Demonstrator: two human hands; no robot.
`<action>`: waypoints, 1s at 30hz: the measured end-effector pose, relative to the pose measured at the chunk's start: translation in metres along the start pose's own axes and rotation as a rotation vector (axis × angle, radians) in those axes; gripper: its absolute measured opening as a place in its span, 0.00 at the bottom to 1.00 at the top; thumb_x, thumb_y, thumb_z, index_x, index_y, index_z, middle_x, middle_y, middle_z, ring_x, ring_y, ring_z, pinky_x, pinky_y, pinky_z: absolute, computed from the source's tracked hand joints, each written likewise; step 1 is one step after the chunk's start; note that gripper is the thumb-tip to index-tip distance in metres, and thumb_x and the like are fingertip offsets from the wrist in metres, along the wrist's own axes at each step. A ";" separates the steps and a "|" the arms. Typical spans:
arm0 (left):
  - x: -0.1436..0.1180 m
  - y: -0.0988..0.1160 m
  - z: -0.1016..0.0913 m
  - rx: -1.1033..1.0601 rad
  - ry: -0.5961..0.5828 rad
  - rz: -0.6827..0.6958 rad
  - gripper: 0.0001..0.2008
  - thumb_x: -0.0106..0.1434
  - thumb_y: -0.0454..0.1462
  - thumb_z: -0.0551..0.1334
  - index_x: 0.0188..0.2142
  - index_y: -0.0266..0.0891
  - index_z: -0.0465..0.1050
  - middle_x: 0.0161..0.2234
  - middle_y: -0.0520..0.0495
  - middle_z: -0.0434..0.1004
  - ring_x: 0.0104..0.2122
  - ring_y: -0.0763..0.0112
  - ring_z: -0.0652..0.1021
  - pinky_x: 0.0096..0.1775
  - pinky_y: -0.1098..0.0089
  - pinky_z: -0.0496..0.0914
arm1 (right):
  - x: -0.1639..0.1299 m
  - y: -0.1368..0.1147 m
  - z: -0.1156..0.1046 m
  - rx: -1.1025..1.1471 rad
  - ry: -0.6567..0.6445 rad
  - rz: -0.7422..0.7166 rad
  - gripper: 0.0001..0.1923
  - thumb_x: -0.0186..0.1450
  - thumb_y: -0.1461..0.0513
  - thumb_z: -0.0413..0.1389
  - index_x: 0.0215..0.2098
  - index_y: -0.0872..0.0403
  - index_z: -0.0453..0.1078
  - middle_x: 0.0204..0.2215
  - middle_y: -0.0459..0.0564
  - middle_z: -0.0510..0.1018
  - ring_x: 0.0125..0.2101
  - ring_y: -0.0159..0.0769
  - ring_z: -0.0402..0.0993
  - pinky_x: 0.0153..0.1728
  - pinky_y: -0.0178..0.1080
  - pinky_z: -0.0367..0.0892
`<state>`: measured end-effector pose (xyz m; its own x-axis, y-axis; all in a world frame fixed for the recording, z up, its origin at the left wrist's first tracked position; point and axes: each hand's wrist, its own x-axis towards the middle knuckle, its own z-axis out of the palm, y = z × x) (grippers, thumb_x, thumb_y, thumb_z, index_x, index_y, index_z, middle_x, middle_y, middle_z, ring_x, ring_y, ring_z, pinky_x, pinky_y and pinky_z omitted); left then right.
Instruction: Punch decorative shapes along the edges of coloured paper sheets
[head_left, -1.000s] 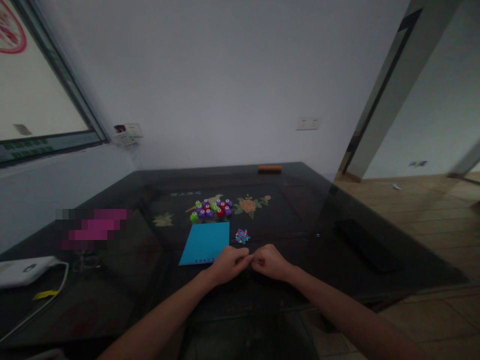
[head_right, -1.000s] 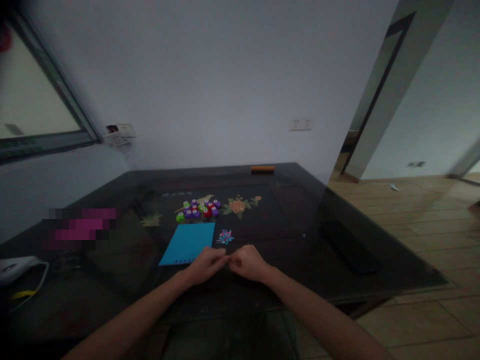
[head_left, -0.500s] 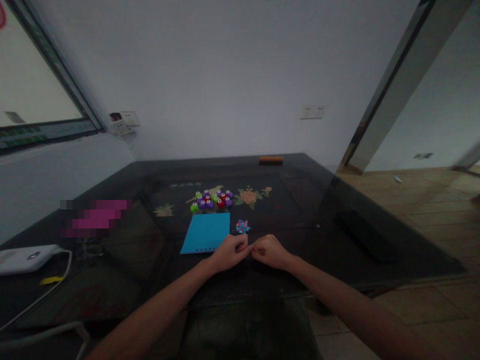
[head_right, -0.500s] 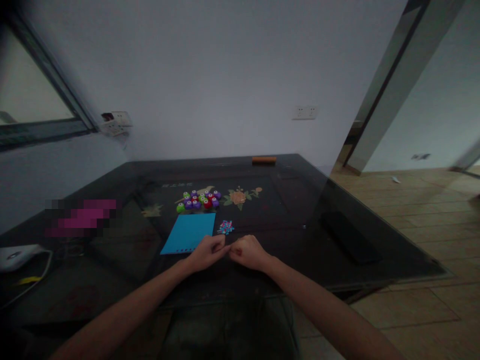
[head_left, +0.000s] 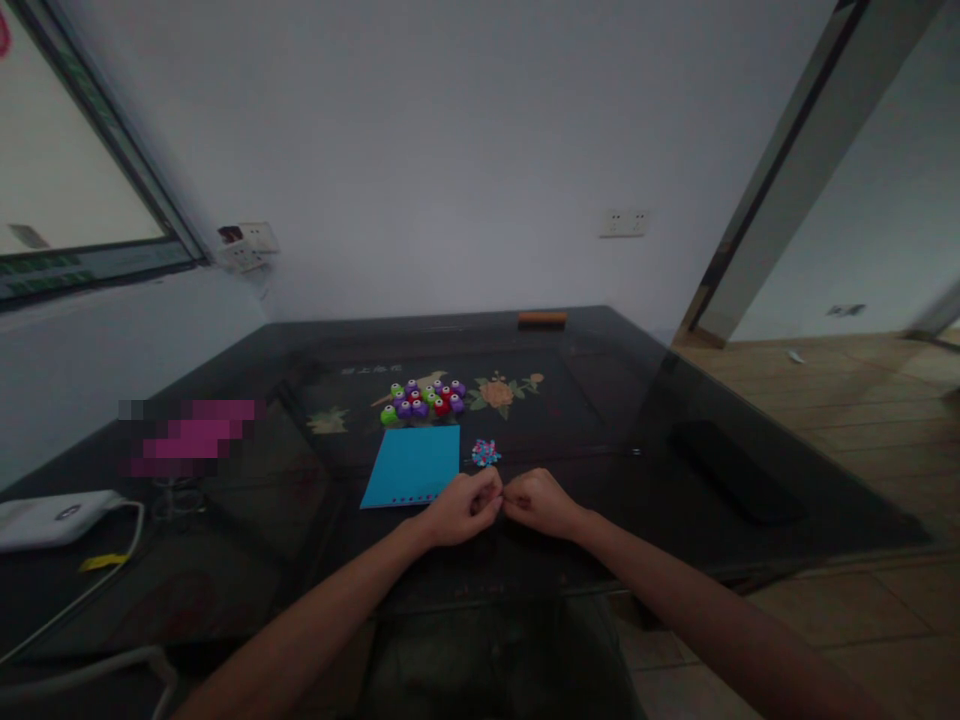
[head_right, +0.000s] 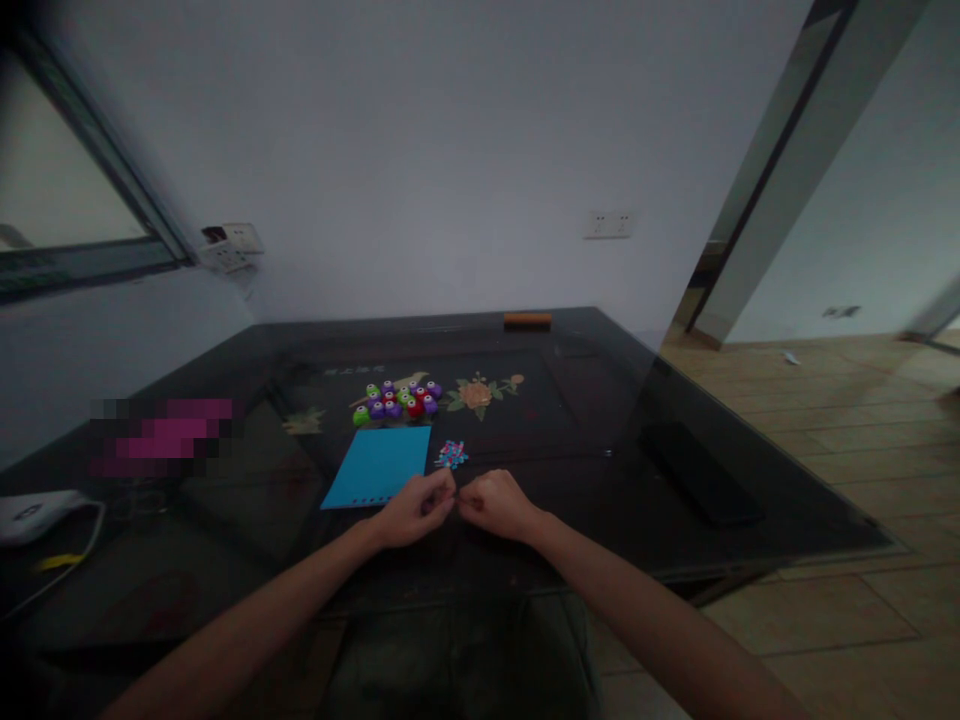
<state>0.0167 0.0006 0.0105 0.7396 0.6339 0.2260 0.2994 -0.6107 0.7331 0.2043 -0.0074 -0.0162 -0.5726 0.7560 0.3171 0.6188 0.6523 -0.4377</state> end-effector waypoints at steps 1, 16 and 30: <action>0.000 0.000 0.000 0.000 -0.005 -0.004 0.04 0.59 0.35 0.53 0.29 0.39 0.58 0.19 0.58 0.57 0.19 0.79 0.60 0.22 0.76 0.55 | 0.000 -0.001 -0.001 0.000 -0.005 0.003 0.15 0.56 0.65 0.52 0.14 0.55 0.54 0.14 0.41 0.63 0.18 0.25 0.53 0.22 0.32 0.46; -0.001 -0.003 0.004 0.106 -0.038 0.015 0.02 0.56 0.32 0.53 0.30 0.39 0.59 0.18 0.59 0.57 0.17 0.80 0.60 0.22 0.76 0.53 | -0.001 0.004 0.003 -0.038 0.002 0.000 0.15 0.55 0.66 0.53 0.13 0.56 0.57 0.13 0.42 0.65 0.17 0.25 0.54 0.22 0.32 0.45; 0.000 -0.003 0.003 0.195 -0.072 0.017 0.03 0.55 0.31 0.54 0.31 0.39 0.61 0.18 0.59 0.61 0.18 0.78 0.63 0.23 0.76 0.54 | 0.000 0.002 0.003 -0.047 -0.026 0.031 0.15 0.56 0.65 0.54 0.13 0.56 0.60 0.14 0.43 0.66 0.18 0.26 0.56 0.22 0.32 0.46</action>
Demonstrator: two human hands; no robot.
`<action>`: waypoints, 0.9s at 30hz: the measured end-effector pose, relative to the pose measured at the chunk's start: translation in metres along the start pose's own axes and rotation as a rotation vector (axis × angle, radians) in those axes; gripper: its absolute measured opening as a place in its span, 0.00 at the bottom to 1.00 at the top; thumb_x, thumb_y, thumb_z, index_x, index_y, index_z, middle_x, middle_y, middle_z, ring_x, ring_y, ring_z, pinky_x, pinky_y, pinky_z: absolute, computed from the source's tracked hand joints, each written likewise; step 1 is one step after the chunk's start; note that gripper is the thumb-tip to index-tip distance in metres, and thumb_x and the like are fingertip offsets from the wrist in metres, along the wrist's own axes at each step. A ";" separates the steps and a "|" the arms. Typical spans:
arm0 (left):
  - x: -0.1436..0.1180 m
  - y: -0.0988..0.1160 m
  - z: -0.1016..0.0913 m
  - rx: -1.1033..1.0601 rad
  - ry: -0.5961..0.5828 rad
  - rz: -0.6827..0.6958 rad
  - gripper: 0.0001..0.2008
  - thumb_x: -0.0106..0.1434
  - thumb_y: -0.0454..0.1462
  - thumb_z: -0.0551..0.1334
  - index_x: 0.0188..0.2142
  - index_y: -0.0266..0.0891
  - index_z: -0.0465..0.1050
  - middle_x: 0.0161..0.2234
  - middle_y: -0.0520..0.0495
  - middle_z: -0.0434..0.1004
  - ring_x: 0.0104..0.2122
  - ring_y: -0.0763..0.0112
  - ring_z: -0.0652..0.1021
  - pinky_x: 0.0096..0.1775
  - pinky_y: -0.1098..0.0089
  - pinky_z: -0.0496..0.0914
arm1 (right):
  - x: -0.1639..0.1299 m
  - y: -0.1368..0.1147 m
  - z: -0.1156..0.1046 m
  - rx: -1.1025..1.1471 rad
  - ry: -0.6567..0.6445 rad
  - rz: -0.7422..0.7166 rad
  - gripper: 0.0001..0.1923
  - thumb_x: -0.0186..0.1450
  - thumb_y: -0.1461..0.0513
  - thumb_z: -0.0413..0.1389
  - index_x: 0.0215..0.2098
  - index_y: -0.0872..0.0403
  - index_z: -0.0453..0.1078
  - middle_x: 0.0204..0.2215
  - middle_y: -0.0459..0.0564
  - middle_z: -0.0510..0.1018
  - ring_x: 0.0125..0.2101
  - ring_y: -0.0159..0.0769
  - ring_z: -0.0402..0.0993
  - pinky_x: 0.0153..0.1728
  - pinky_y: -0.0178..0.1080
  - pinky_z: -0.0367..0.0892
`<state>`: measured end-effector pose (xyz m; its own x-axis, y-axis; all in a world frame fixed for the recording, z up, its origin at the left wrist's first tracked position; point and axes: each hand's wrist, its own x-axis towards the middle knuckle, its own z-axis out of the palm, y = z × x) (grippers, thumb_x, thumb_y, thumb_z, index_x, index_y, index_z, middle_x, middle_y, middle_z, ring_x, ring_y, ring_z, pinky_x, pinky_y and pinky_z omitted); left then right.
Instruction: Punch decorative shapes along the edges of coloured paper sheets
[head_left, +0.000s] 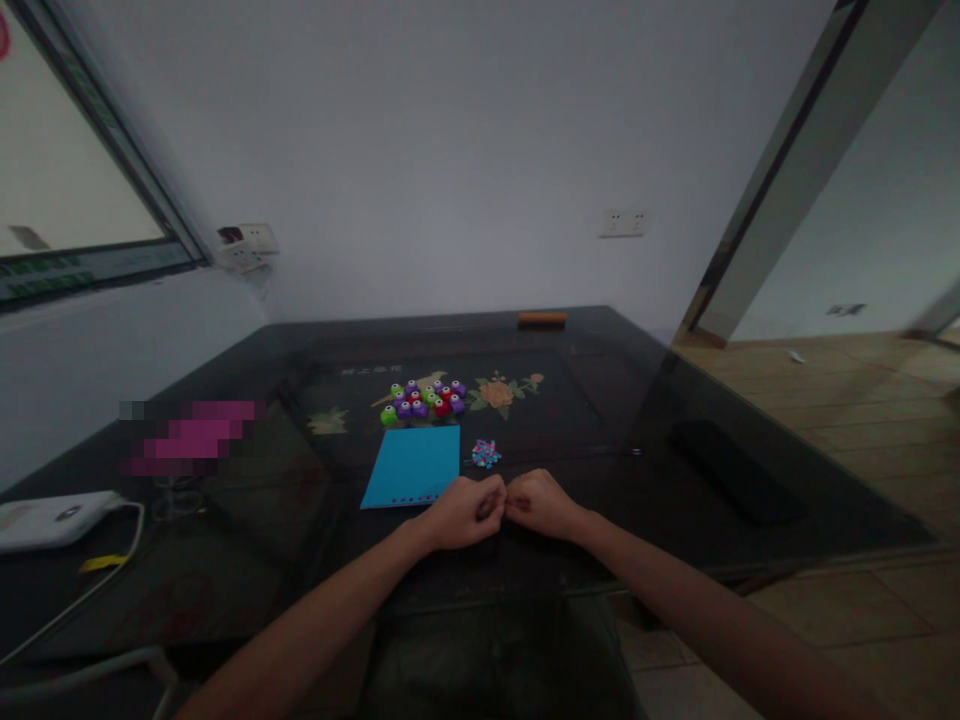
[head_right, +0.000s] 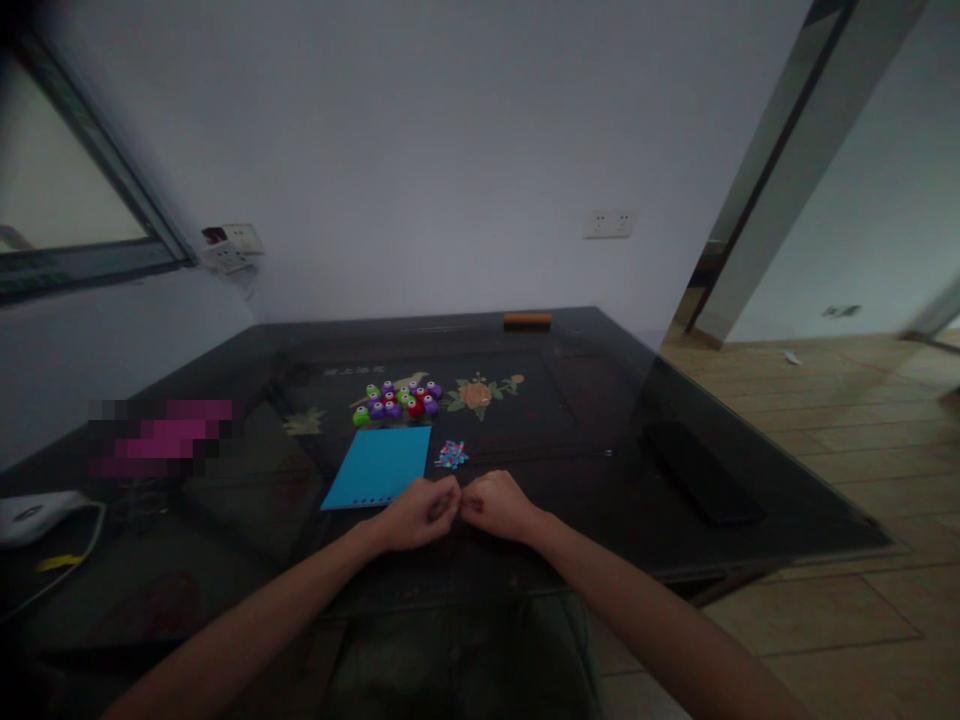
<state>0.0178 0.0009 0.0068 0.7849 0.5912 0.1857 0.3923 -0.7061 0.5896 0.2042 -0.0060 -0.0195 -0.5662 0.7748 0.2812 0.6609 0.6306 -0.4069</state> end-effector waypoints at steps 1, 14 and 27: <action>0.000 0.000 0.000 0.005 0.001 0.003 0.03 0.55 0.31 0.54 0.30 0.39 0.61 0.18 0.59 0.61 0.18 0.78 0.64 0.23 0.76 0.54 | 0.000 0.000 0.000 0.004 0.000 -0.003 0.15 0.56 0.64 0.54 0.13 0.56 0.60 0.14 0.43 0.66 0.18 0.26 0.55 0.22 0.32 0.46; 0.000 0.001 0.000 0.068 0.001 0.054 0.03 0.55 0.31 0.54 0.30 0.39 0.62 0.17 0.59 0.60 0.18 0.78 0.65 0.24 0.76 0.55 | 0.000 0.001 0.001 0.016 -0.022 -0.013 0.13 0.56 0.64 0.54 0.14 0.56 0.61 0.15 0.44 0.67 0.18 0.26 0.58 0.23 0.31 0.47; 0.001 0.002 0.003 0.149 -0.039 0.114 0.04 0.51 0.31 0.57 0.25 0.40 0.62 0.17 0.57 0.62 0.19 0.77 0.65 0.25 0.75 0.56 | 0.002 0.006 0.001 0.018 -0.044 -0.088 0.10 0.50 0.69 0.54 0.14 0.56 0.60 0.14 0.41 0.64 0.17 0.25 0.57 0.22 0.30 0.49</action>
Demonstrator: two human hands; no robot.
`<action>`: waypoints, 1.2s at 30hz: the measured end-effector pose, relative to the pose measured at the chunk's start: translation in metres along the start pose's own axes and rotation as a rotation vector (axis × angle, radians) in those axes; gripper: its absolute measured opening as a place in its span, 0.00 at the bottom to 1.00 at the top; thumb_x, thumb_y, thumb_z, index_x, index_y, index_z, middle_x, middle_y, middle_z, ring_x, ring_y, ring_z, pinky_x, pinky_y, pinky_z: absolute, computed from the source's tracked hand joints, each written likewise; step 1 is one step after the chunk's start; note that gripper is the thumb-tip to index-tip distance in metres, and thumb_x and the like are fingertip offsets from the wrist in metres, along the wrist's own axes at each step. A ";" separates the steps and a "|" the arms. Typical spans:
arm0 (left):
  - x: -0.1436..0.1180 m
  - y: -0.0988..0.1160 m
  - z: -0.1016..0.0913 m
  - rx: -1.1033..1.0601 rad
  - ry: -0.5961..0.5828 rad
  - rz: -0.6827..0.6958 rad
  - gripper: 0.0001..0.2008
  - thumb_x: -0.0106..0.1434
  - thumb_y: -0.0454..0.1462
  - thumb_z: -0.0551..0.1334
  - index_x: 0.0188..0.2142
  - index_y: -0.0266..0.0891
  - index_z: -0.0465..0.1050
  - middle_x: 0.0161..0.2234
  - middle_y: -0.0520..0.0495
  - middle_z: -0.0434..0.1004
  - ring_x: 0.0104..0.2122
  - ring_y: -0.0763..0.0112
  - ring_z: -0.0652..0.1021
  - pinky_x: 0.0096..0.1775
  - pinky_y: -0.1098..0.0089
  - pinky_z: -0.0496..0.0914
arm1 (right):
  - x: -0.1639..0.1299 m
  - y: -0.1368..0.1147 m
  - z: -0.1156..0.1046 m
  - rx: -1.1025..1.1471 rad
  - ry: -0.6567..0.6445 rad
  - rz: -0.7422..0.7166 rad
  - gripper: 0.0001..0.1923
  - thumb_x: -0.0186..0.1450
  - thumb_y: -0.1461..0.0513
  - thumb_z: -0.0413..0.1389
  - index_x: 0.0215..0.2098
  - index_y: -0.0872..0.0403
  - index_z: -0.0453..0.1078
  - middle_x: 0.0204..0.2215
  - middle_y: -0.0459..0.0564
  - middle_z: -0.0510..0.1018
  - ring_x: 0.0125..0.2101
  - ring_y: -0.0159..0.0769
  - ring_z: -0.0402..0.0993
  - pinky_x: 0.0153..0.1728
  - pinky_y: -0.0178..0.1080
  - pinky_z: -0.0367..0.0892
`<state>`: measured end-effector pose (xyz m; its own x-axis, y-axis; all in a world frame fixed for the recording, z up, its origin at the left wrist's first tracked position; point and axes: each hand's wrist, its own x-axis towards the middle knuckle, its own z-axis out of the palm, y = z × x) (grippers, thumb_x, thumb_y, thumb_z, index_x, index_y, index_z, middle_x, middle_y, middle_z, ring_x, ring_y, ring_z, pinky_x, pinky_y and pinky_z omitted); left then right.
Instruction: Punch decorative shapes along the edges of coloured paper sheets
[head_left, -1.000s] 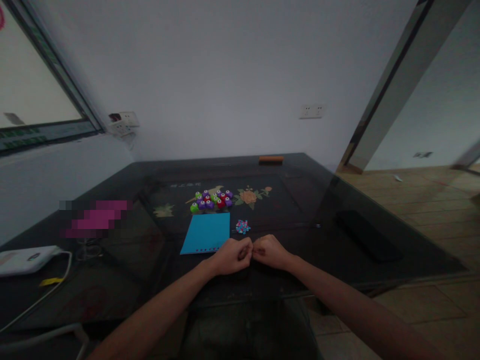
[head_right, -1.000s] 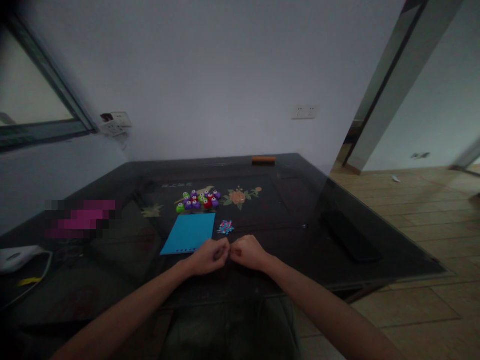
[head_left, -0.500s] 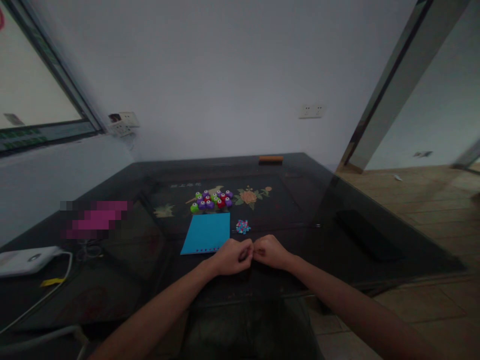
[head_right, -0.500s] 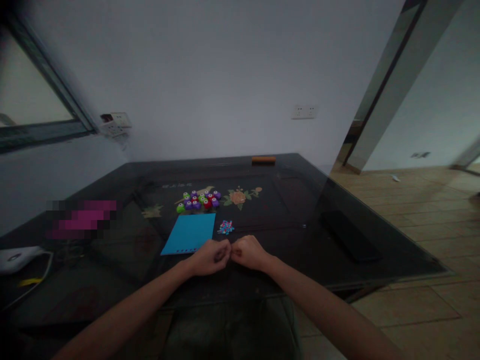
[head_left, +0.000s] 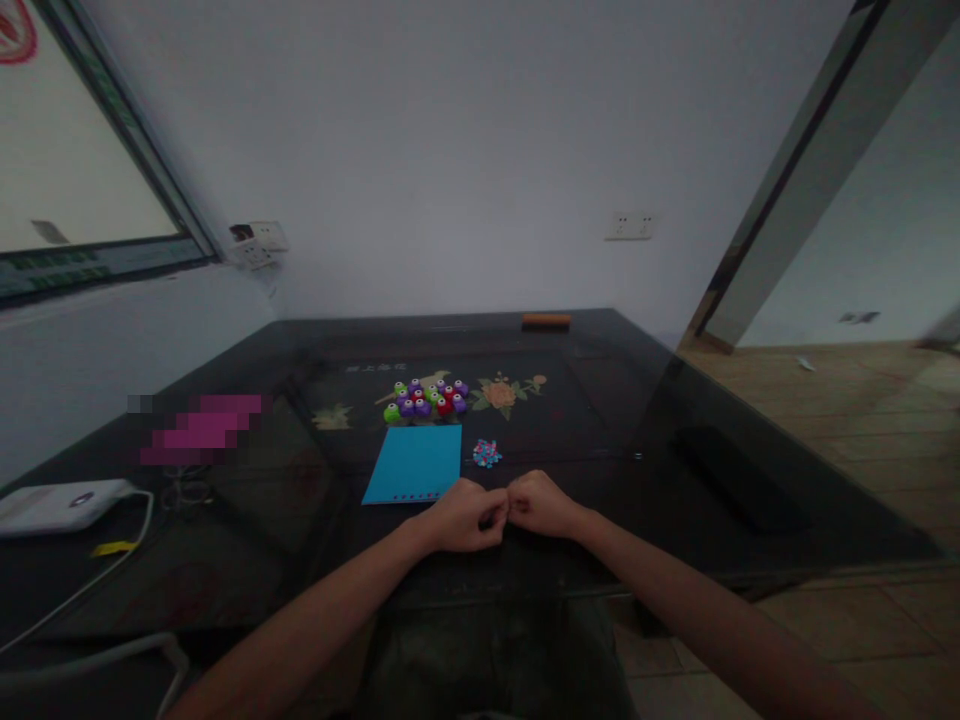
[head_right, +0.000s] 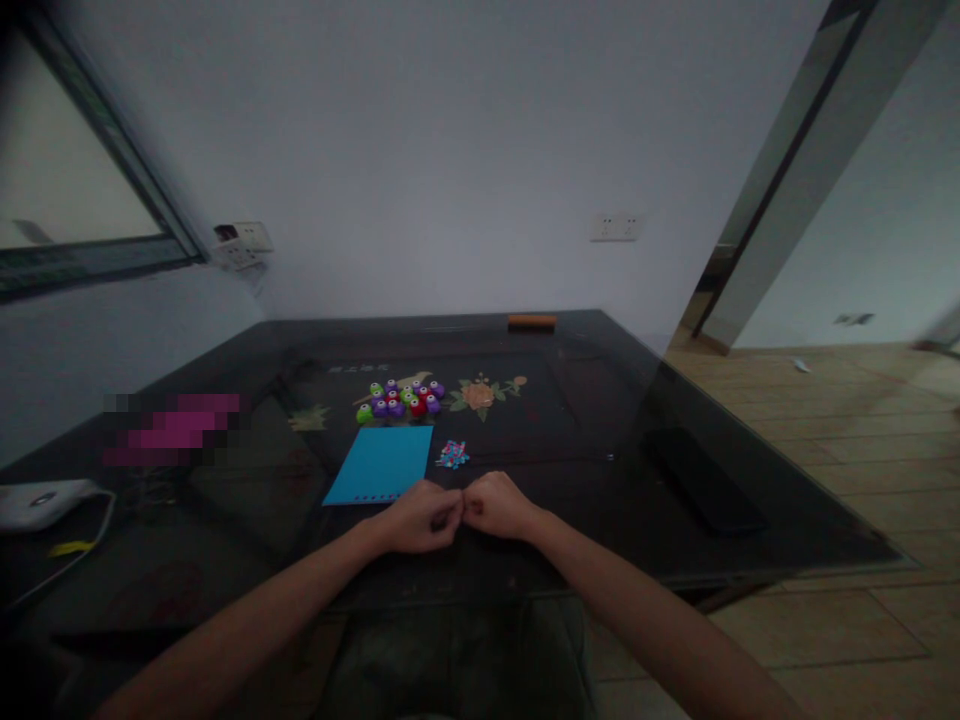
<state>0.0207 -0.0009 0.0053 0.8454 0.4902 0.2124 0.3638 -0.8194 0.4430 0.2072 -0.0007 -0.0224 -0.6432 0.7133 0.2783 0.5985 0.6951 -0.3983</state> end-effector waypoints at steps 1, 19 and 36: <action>0.000 0.000 0.000 -0.002 -0.004 0.003 0.04 0.51 0.31 0.57 0.26 0.40 0.62 0.17 0.57 0.62 0.19 0.77 0.65 0.25 0.75 0.56 | 0.000 0.000 0.000 -0.001 -0.003 -0.005 0.10 0.50 0.69 0.54 0.14 0.56 0.60 0.14 0.41 0.64 0.17 0.25 0.57 0.22 0.30 0.49; 0.000 -0.002 0.003 0.095 -0.024 0.069 0.03 0.53 0.33 0.57 0.25 0.41 0.63 0.18 0.55 0.66 0.20 0.75 0.69 0.25 0.74 0.57 | 0.001 -0.003 -0.007 0.071 -0.066 -0.034 0.07 0.51 0.69 0.54 0.17 0.56 0.67 0.15 0.42 0.67 0.18 0.26 0.59 0.23 0.30 0.50; 0.000 0.000 0.001 0.116 0.015 0.118 0.05 0.58 0.37 0.56 0.26 0.41 0.61 0.17 0.56 0.65 0.19 0.75 0.67 0.24 0.73 0.55 | 0.001 -0.004 -0.010 0.161 -0.070 -0.058 0.07 0.54 0.69 0.54 0.23 0.55 0.73 0.16 0.42 0.70 0.18 0.26 0.60 0.23 0.30 0.50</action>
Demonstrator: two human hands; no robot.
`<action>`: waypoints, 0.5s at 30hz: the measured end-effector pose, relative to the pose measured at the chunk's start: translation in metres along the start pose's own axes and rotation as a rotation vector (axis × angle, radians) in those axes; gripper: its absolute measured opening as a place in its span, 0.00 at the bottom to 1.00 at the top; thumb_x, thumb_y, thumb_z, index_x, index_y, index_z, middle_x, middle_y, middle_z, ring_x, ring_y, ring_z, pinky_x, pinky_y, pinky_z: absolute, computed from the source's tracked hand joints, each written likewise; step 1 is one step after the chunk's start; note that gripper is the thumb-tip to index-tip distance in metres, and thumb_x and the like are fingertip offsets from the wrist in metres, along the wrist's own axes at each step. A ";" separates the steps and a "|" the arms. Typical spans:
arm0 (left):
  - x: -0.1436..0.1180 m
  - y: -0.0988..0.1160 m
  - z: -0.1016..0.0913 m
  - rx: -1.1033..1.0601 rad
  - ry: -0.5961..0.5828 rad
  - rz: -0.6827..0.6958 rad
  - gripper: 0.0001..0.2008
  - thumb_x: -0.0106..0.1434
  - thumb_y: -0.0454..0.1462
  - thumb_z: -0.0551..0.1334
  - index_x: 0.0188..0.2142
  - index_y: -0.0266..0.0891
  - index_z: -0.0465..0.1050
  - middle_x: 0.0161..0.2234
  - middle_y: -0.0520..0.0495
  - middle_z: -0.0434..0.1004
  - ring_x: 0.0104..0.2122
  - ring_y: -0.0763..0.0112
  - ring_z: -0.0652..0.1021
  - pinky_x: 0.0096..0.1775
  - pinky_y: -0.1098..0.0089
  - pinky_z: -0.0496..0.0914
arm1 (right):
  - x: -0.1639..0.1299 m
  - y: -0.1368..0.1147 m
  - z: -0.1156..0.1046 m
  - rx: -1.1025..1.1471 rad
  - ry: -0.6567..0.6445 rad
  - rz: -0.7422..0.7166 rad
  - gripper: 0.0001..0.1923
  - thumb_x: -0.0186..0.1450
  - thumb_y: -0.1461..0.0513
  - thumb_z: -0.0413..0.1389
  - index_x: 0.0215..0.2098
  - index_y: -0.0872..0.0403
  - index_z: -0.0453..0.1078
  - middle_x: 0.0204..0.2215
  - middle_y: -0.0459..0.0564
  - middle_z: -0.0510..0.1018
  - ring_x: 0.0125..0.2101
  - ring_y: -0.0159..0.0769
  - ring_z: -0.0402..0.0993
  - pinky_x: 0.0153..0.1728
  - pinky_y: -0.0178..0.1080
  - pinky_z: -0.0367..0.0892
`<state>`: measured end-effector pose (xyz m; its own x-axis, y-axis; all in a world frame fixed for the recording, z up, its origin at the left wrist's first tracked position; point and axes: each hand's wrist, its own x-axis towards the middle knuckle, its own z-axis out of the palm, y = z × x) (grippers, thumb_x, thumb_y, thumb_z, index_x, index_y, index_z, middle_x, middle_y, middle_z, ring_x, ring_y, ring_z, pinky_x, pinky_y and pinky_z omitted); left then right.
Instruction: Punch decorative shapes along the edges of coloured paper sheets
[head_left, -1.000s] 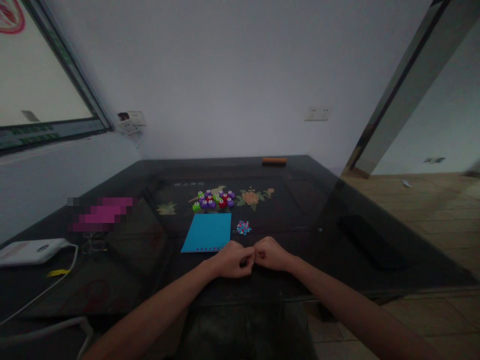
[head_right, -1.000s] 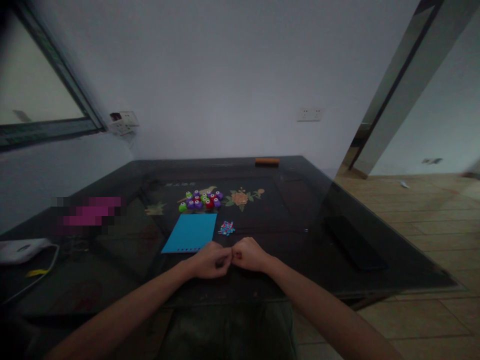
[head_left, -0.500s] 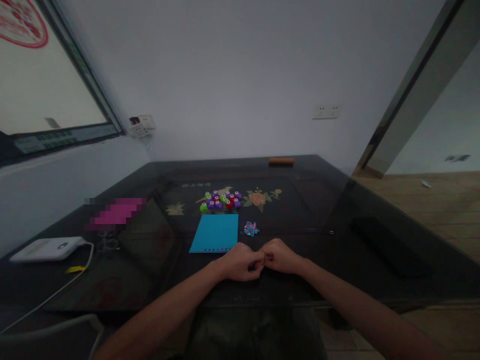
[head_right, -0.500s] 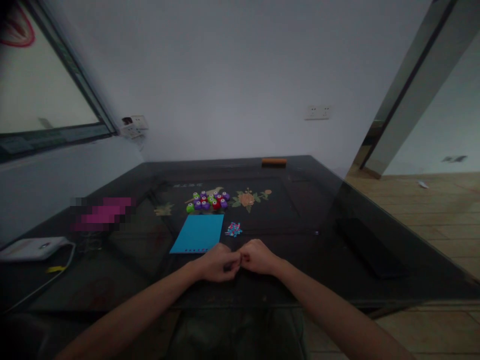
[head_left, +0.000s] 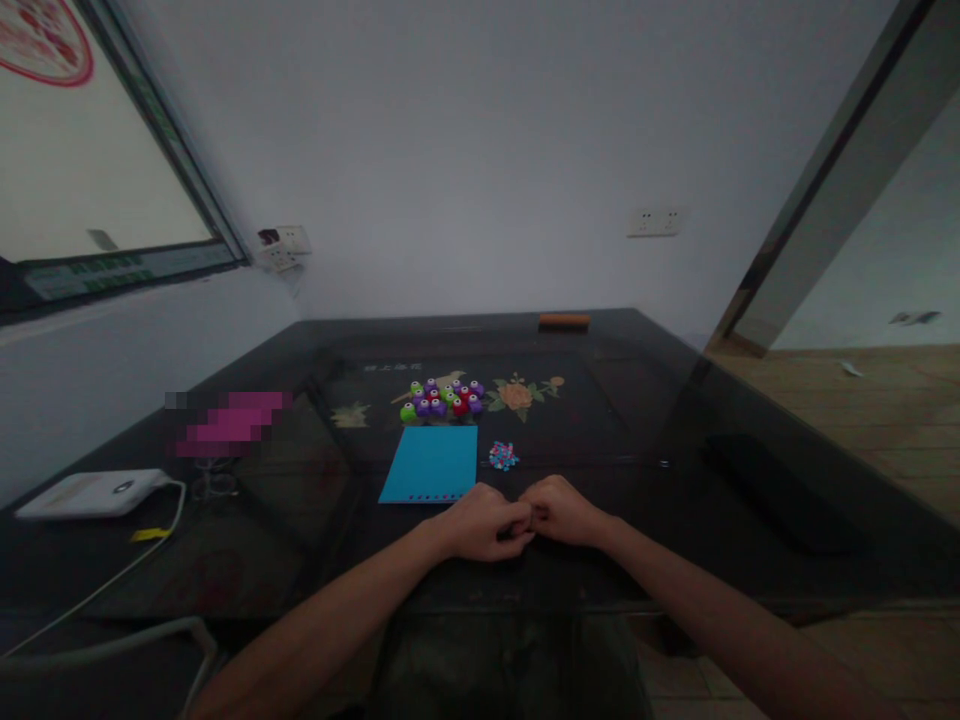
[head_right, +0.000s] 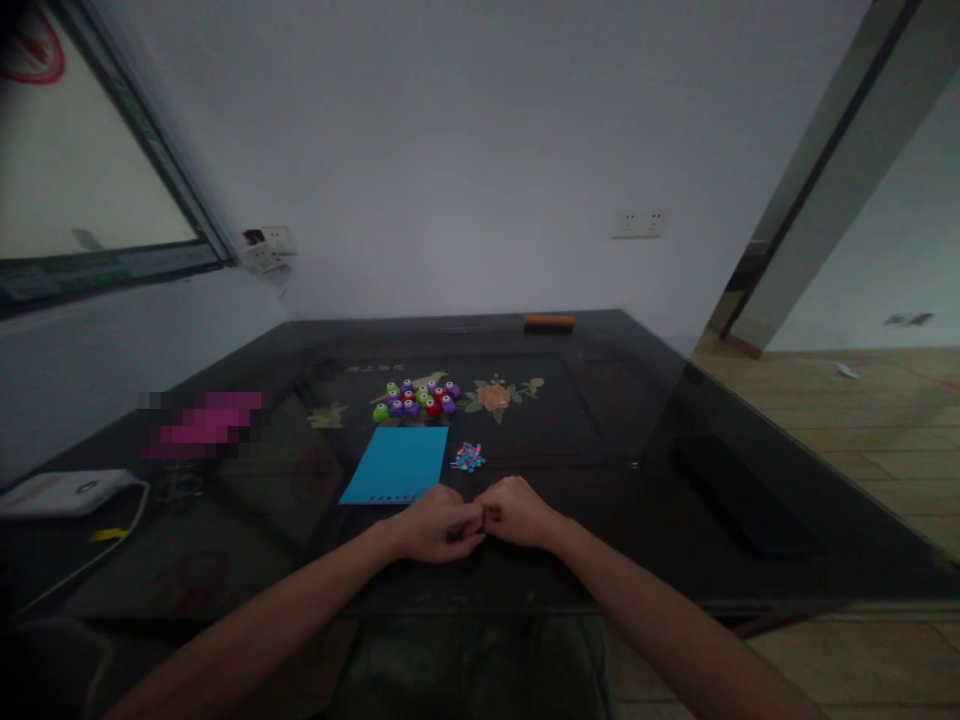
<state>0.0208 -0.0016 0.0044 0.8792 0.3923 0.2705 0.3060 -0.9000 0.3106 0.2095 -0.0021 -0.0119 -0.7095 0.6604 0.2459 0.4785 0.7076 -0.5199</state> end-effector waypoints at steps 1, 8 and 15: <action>0.000 0.001 0.000 0.006 -0.002 -0.001 0.06 0.59 0.37 0.56 0.26 0.41 0.62 0.17 0.56 0.65 0.19 0.75 0.67 0.24 0.73 0.55 | 0.000 0.001 0.001 -0.009 -0.002 0.001 0.06 0.54 0.69 0.55 0.22 0.55 0.72 0.16 0.42 0.69 0.19 0.26 0.60 0.23 0.30 0.49; -0.003 -0.001 -0.021 0.067 -0.007 -0.058 0.07 0.62 0.41 0.54 0.30 0.41 0.65 0.19 0.56 0.67 0.21 0.74 0.70 0.26 0.73 0.57 | -0.002 0.000 -0.001 -0.143 0.025 0.045 0.13 0.55 0.67 0.54 0.15 0.56 0.58 0.15 0.40 0.60 0.18 0.25 0.53 0.22 0.31 0.45; -0.033 -0.071 -0.076 0.158 0.197 -0.438 0.10 0.63 0.42 0.52 0.40 0.42 0.66 0.25 0.53 0.71 0.24 0.72 0.72 0.28 0.73 0.61 | 0.007 -0.019 -0.030 -0.290 -0.019 0.148 0.16 0.62 0.60 0.52 0.18 0.55 0.55 0.17 0.41 0.59 0.20 0.26 0.53 0.23 0.33 0.44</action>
<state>-0.0575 0.0642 0.0431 0.5751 0.7541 0.3173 0.6956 -0.6548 0.2955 0.2110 -0.0032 0.0240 -0.6293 0.7587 0.1682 0.7028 0.6480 -0.2935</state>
